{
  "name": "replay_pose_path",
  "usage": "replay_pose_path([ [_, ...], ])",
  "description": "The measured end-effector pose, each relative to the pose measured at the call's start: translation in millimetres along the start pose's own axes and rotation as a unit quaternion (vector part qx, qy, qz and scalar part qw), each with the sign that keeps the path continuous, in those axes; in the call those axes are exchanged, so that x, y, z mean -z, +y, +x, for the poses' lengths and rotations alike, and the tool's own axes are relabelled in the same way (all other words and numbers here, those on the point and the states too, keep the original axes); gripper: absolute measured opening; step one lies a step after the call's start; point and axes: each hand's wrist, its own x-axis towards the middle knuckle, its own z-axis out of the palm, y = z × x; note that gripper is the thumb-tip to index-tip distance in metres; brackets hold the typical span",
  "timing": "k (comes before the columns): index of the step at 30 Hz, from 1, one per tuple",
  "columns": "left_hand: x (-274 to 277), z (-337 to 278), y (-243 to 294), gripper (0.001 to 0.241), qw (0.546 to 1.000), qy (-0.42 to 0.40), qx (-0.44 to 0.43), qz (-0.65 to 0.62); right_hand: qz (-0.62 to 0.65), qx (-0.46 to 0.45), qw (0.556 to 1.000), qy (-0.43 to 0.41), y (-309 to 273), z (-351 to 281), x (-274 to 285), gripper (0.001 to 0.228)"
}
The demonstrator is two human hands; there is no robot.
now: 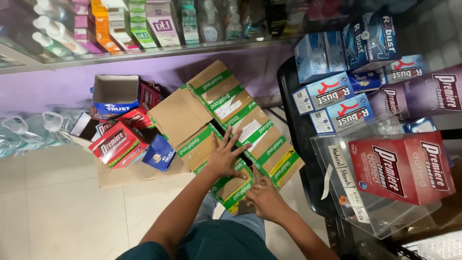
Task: Packing retail products like condom boxes and cigarette packs into a larger cardboard box.
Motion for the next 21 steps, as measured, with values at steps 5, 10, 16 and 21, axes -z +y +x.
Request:
replay_pose_path([
  [5,-12,10,14,0.126,0.997,0.064,0.031,0.007,-0.052,0.063,0.997,-0.001,-3,-2,-1,0.021],
  [10,-17,20,17,0.134,0.995,0.060,0.086,0.000,-0.122,0.071,0.987,-0.074,-1,27,-31,0.012],
  [16,-37,19,-14,0.103,0.943,0.177,0.044,0.277,-0.135,0.085,0.987,0.027,8,42,-89,0.030],
  [21,-21,9,-29,0.088,0.994,-0.009,-0.009,0.112,-0.141,-0.197,0.948,0.208,-15,48,-111,0.090],
])
